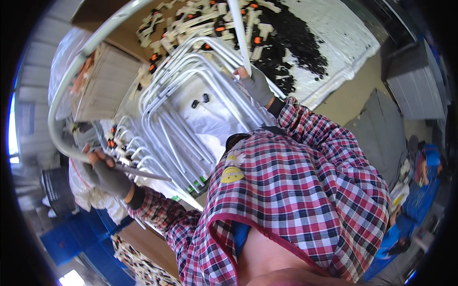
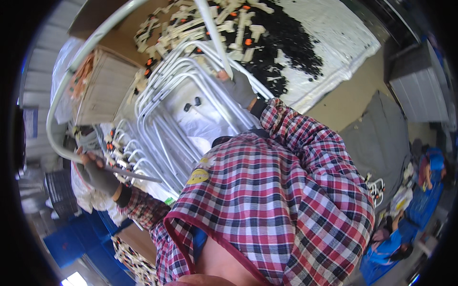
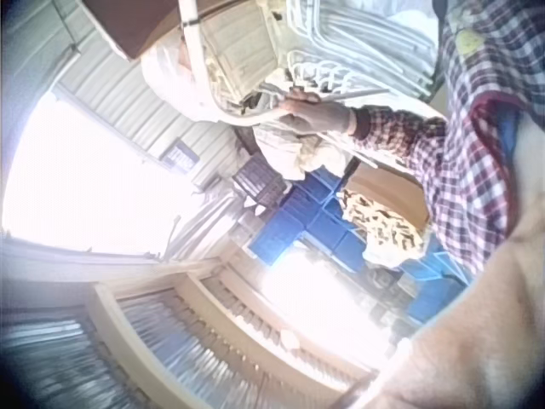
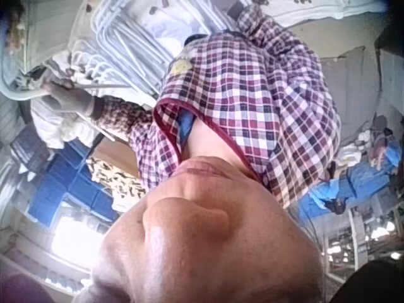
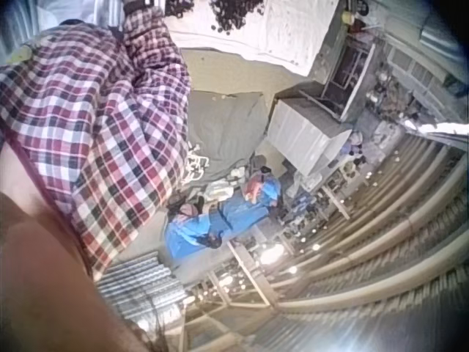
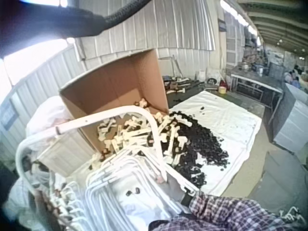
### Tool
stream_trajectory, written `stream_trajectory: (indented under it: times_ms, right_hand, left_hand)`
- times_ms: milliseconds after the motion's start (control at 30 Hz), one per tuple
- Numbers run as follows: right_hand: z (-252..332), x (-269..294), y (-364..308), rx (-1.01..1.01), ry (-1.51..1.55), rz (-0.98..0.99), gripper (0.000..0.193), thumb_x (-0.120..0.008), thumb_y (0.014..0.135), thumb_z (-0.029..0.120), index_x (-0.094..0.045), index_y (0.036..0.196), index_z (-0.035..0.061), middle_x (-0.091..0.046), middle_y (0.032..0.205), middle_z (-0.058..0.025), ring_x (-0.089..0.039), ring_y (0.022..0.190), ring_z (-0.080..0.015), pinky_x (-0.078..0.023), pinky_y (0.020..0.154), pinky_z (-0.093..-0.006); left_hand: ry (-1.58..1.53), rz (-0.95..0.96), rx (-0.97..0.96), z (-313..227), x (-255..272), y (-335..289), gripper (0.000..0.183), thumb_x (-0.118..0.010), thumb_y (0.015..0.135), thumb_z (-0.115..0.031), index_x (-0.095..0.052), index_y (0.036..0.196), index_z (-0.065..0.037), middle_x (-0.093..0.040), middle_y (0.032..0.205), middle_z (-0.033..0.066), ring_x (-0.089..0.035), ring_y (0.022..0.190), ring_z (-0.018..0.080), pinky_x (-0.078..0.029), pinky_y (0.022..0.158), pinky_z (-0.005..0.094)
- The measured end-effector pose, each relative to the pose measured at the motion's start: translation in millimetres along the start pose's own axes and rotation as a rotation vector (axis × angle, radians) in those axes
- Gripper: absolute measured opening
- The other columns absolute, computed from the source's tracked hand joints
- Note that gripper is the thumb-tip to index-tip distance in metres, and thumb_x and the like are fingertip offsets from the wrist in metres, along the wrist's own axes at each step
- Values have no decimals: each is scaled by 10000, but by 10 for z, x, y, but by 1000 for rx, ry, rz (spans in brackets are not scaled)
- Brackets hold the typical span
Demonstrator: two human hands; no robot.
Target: The person assembles white metal frame components by inserting black plastic connectors into the frame ends. The person repeatedly picks up frame pieces and connectors, aligns them, and secures them together. Completed frames are stacked on a nearby surface.
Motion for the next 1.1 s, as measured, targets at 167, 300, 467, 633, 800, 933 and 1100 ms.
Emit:
stream_trajectory:
  times_ms: [167,300,467,633,800,933,1100]
  right_hand:
    - [491,955,182,209,-291,-240,638,-433,968,625,-665,899,34,-575,631,-90,-563,571,-232,-439,565,-342]
    - [241,1469,154,172,-454,-178,645,-403,974,633,-665,842,59,-531,594,-74,-537,552,-196,-420,550,-336]
    - [-205,1767,-16,-22,-427,-186,615,-410,986,595,-689,882,57,-565,638,-79,-545,588,-187,-431,587,-330]
    - [-1073,1964,254,-180,-473,-379,467,-559,927,514,-716,921,74,-660,751,-103,-636,700,-238,-493,694,-346]
    - [-1285,1825,323,-510,-851,-315,358,-693,798,454,-729,940,128,-692,932,-143,-672,934,-331,-531,840,-417]
    - [-1427,1608,228,-285,-1013,-296,288,-763,779,270,-628,947,79,-628,987,-140,-629,968,-342,-513,793,-444]
    - [-1127,1515,169,-205,-770,-340,318,-765,786,239,-586,982,65,-658,956,-132,-648,922,-337,-508,770,-426]
  left_hand:
    - [-25,79,-60,-129,-437,168,469,-580,949,-107,-431,1371,34,-592,1042,109,-507,784,113,-433,710,235]
    - [479,633,-100,441,-733,295,458,-609,910,-118,-503,1343,-16,-607,981,79,-561,772,145,-468,677,281]
    - [559,830,-125,953,-1817,175,313,-565,951,-183,-595,1220,-26,-610,751,107,-602,717,178,-473,664,321]
    - [522,828,-10,1468,-1759,410,241,-535,980,-176,-539,791,-27,-445,621,-20,-391,588,77,-324,530,279]
    - [508,555,177,1825,-708,342,339,-556,999,-259,-497,737,-54,-403,604,-35,-354,549,64,-277,490,266]
    - [484,300,310,1866,228,54,270,-576,980,-214,-515,766,-60,-403,611,-52,-345,530,40,-263,472,233]
    - [442,186,383,1619,602,-283,233,-546,984,-196,-505,789,-76,-389,606,-66,-326,534,32,-249,482,221]
Point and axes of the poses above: each hand's wrist, its own y-axis towards the middle knuckle, its own x-axis out of the back of the hand, z = x × y, the point moved 3 cm from there along y, towards the middle knuckle
